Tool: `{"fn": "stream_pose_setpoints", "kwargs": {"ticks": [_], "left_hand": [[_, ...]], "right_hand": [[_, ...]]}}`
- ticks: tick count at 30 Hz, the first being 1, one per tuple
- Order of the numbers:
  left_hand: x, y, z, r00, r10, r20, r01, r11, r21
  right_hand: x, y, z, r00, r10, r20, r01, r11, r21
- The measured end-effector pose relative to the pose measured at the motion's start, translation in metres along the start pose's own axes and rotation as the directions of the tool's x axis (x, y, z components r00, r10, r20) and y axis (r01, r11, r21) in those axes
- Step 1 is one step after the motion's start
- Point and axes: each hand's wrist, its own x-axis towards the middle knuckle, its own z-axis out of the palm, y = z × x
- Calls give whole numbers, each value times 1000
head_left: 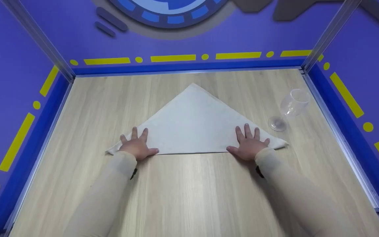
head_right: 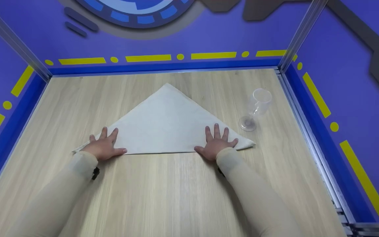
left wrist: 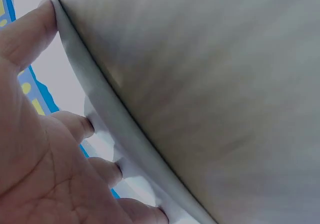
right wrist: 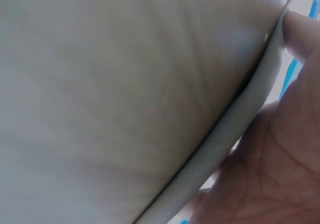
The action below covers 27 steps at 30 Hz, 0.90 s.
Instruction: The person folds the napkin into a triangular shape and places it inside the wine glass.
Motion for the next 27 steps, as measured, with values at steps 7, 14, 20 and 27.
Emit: {"fn": "stream_pose_setpoints", "kwargs": {"ticks": [7, 14, 20, 27], "left_hand": [[0, -15, -5, 999, -22, 39, 23, 1000, -3], [0, -20, -7, 998, -16, 58, 16, 1000, -7], [-3, -22, -8, 996, -62, 58, 64, 998, -24], [-6, -23, -10, 995, -80, 59, 81, 997, -3]], "right_hand": [[-3, 14, -2, 1000, 15, 0, -15, 1000, 18], [-3, 25, -1, 999, 40, -10, -39, 999, 37], [-1, 28, -1, 999, 37, 3, -37, 999, 40], [-2, 26, -5, 999, 38, 14, -38, 999, 32]]}}
